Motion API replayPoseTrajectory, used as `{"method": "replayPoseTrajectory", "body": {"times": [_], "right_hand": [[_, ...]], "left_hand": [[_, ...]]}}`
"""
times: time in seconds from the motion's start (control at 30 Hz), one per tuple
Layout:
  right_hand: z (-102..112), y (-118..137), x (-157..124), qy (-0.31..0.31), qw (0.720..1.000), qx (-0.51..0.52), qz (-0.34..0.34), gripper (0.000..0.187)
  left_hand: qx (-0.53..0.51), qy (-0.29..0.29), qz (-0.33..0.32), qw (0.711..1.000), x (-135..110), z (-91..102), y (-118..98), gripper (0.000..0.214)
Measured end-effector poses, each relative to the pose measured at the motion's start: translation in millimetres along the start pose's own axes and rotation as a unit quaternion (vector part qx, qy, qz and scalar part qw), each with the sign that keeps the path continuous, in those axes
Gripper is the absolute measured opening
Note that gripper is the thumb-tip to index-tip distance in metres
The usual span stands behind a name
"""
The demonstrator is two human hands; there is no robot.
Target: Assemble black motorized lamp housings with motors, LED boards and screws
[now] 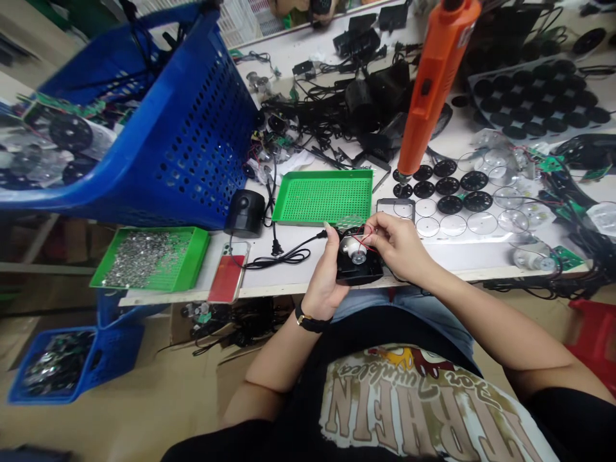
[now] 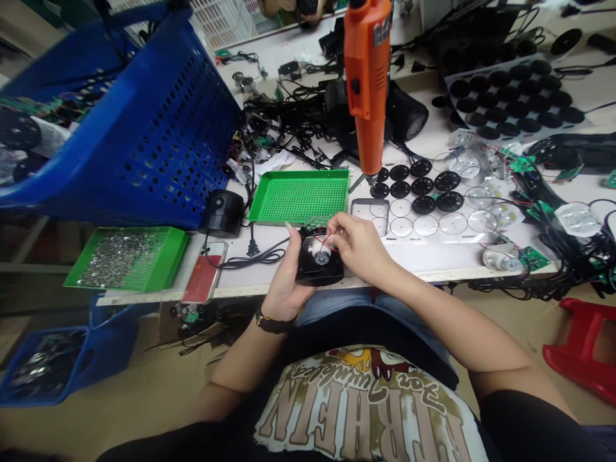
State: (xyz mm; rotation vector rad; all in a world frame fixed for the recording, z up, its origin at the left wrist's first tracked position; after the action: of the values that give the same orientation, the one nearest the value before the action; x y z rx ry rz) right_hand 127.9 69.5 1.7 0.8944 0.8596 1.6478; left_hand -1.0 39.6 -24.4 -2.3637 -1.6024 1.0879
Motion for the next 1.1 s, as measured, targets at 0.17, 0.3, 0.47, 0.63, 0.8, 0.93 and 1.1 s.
{"method": "replayPoseTrajectory", "body": {"times": [0.17, 0.3, 0.47, 0.63, 0.8, 0.93, 1.1], "right_hand": [[-3.4, -2.3, -1.9, -0.002, 1.0, 0.012, -0.004, 0.006], [-3.9, -2.5, -2.3, -0.005, 1.0, 0.008, -0.006, 0.006], [-2.4, 0.4, -0.8, 0.005, 1.0, -0.006, 0.004, 0.008], [-0.9, 2.8, -1.2, 0.01, 1.0, -0.024, 0.015, 0.009], [-0.3, 3.9, -2.9, 0.011, 0.998, -0.045, 0.035, 0.012], [0.3, 2.3, -5.5, -0.01, 0.999, -0.039, 0.029, 0.011], [-0.8, -3.2, -10.2, -0.049, 0.999, -0.006, -0.006, 0.009]], "left_hand": [[0.012, 0.007, -0.006, 1.0, 0.6, -0.1, -0.8, 0.054], [0.011, 0.011, -0.004, 1.0, 0.3, -1.1, -0.2, 0.053], [0.012, 0.012, -0.007, 1.0, 0.1, -1.0, 0.7, 0.051], [0.001, 0.004, 0.0, 1.0, 1.9, 0.2, 1.9, 0.045], [0.014, 0.012, -0.008, 1.0, 4.1, -0.1, 2.0, 0.035], [0.021, 0.021, -0.024, 0.999, 3.5, -2.2, 0.9, 0.036], [0.022, 0.038, -0.013, 0.999, 0.8, -7.6, 1.8, 0.045]]}}
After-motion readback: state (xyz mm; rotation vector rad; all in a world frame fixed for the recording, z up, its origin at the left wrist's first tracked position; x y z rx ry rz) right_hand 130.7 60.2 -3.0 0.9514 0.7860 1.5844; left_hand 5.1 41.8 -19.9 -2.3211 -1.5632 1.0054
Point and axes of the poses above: each hand's wrist, its own x-axis towards the middle knuckle, its own z-axis out of the back of the hand, y = z × x, the point moved 5 cm from there along x, towards the middle knuckle, and after that the axes turned 10 degrees about -x, right-handed, at the moved point
